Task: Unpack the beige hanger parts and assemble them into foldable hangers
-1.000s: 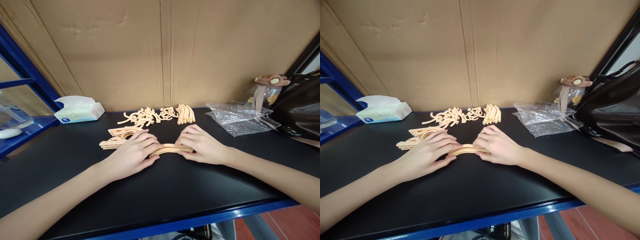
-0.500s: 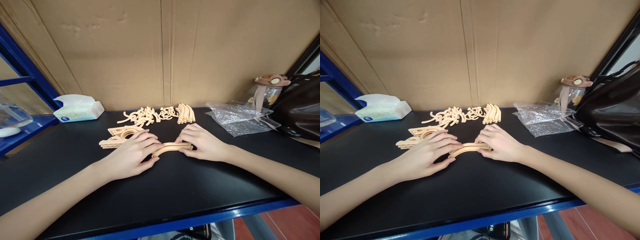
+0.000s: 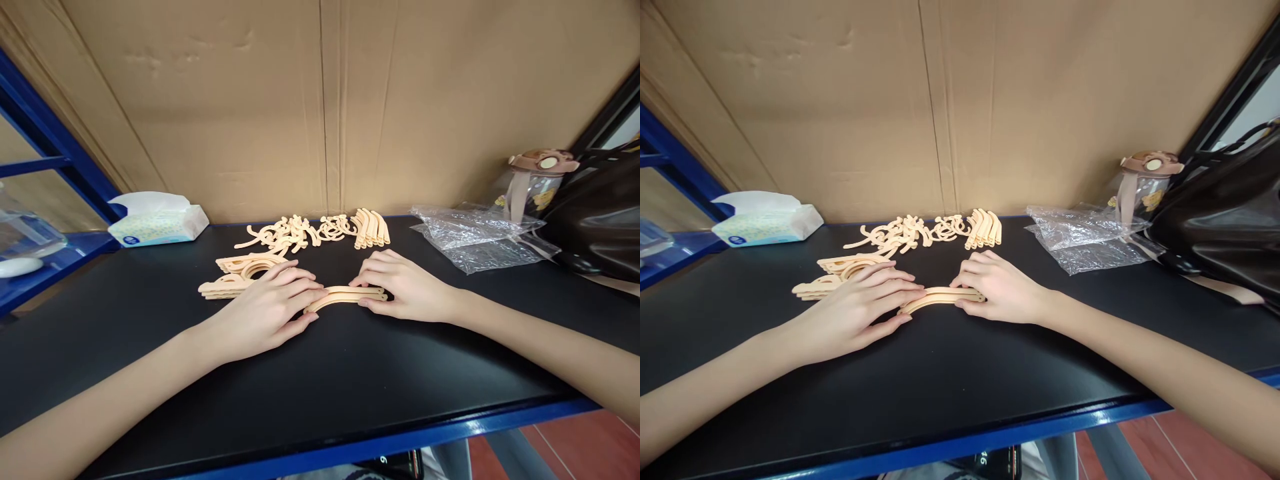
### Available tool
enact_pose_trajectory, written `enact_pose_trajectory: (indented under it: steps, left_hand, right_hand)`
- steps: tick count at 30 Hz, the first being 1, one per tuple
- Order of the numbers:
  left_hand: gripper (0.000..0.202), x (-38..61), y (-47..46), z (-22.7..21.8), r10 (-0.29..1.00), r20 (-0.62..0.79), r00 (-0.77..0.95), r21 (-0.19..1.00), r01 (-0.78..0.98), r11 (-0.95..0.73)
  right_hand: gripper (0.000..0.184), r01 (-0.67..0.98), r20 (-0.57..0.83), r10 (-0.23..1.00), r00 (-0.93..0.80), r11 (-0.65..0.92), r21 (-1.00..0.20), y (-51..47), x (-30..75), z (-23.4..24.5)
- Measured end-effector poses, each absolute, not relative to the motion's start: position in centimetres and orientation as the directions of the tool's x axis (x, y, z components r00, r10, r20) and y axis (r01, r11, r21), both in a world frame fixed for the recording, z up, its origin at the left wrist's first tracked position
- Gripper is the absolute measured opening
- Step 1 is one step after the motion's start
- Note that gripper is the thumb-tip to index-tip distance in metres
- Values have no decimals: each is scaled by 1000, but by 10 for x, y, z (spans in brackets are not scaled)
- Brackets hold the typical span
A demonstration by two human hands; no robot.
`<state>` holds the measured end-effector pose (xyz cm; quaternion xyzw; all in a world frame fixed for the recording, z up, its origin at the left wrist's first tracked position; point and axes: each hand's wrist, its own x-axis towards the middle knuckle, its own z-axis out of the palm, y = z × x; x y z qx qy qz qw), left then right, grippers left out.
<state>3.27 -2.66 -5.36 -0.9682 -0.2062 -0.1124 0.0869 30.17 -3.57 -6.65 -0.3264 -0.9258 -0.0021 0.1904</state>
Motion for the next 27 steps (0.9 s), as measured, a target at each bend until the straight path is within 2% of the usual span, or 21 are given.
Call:
enact_pose_trajectory:
  steps: [8, 12, 17, 20, 23, 27]
  left_hand:
    - [32, 35, -29, -54, 323, 274, 906, -233, 389, -892]
    - [35, 37, -31, -48, 315, 288, 904, -250, 389, -887]
    - [35, 31, -15, -31, 469, 365, 804, -268, 573, -775]
    - [38, 20, 9, -23, 593, 360, 720, -267, 689, -674]
    - [42, 8, 39, -19, 700, 333, 632, -202, 773, -601]
    - [40, -3, 75, -12, 818, 250, 519, 42, 838, -544]
  right_hand:
    - [23, 617, 328, 614, -718, 780, -110, -36, 301, -65]
    - [24, 617, 327, 612, -720, 780, -101, -37, 302, -65]
    - [23, 627, 328, 626, -707, 770, -118, -36, 303, -64]
    - [23, 622, 330, 625, -707, 772, -131, -36, 303, -64]
    - [23, 621, 333, 626, -705, 772, -136, -35, 304, -64]
    - [23, 615, 335, 626, -704, 773, -152, -34, 305, -65]
